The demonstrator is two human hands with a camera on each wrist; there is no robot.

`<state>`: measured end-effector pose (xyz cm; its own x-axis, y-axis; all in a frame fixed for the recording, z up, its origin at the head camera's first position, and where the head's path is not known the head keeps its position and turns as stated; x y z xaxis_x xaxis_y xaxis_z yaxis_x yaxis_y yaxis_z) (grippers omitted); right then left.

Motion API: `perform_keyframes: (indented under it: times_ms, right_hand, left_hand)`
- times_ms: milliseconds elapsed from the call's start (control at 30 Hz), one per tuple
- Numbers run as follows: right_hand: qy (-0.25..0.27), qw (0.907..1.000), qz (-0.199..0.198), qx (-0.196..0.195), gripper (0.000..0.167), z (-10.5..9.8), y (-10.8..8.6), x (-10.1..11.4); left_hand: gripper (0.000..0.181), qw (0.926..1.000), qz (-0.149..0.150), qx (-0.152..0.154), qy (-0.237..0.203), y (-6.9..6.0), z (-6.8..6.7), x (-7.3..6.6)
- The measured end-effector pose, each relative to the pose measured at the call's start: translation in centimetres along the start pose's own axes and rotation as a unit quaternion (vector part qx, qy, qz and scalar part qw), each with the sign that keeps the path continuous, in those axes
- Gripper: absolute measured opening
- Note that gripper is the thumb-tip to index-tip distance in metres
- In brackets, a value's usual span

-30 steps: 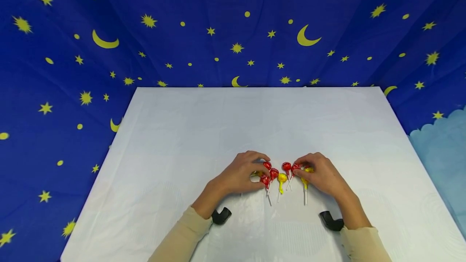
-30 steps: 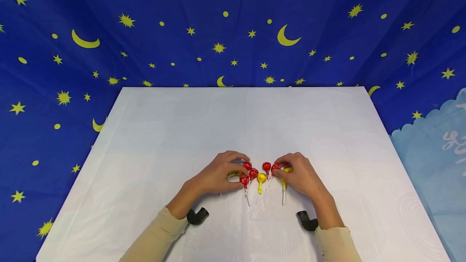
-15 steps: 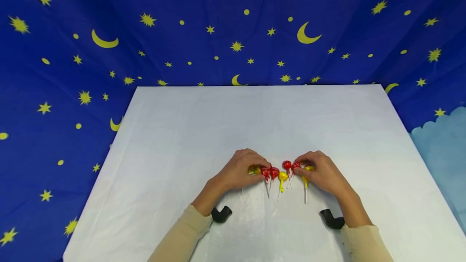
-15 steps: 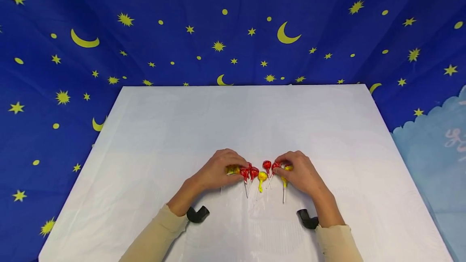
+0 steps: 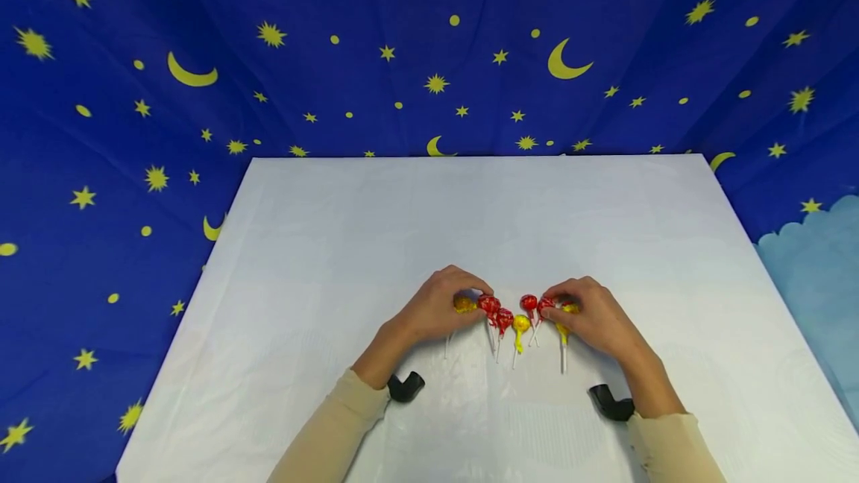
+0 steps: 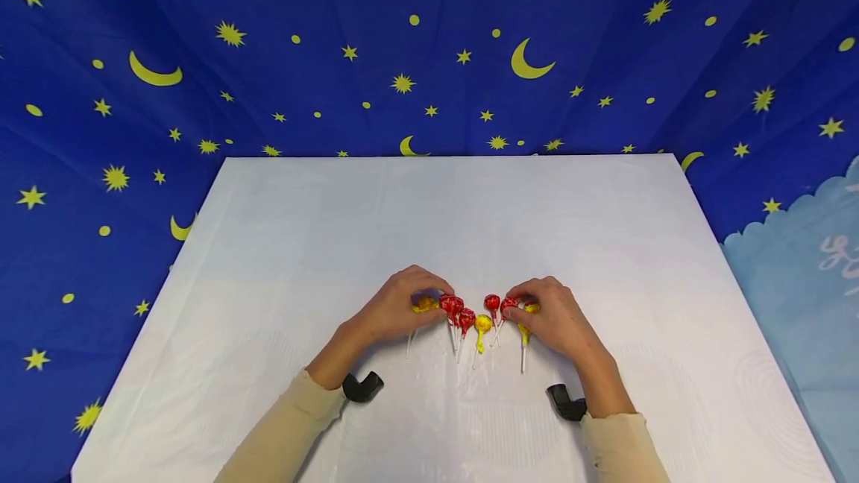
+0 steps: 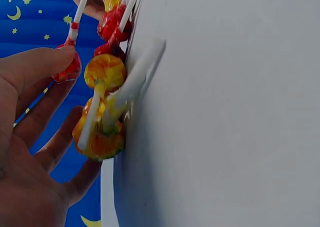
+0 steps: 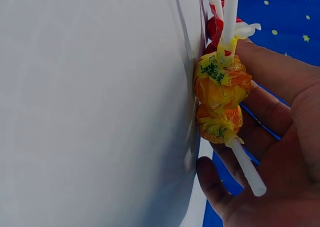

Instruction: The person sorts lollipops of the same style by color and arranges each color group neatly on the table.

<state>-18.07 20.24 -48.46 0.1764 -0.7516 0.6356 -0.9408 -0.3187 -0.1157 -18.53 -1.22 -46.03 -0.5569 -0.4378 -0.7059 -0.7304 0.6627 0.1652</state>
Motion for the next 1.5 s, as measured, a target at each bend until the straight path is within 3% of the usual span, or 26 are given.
perform_keyframes:
  times_ms: [333,667,1100,1500]
  right_hand:
    - [0.006,1.0,0.0,-0.003,0.022,-0.1,-0.2,0.0]
    - [0.012,0.9999,-0.005,-0.001,0.021,-0.2,0.0,0.0]
    - [0.013,0.9999,-0.005,-0.002,0.021,0.0,0.0,0.0]
    - [0.009,0.9997,-0.018,-0.01,0.019,-0.2,-0.1,0.2]
  left_hand:
    - [0.028,0.9985,-0.026,-0.021,-0.044,1.1,-1.7,1.4]
    - [0.03,0.9984,-0.004,-0.038,-0.042,2.7,-3.8,2.6]
    - [0.027,0.9971,-0.069,-0.034,0.005,4.9,-4.7,4.0]
    - [0.027,0.9929,-0.111,-0.02,0.039,7.6,-5.4,6.5]
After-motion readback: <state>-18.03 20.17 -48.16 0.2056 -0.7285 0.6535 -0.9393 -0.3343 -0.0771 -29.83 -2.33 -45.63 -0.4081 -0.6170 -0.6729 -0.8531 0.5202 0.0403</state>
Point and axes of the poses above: each hand's wrist, its own y-axis towards the middle knuckle, its own z-axis out of the palm, x = y × z, the point moved 9 cm from there along y, towards the middle knuckle, and after that the axes turned 5 degrees about x, right-handed, at the moved point
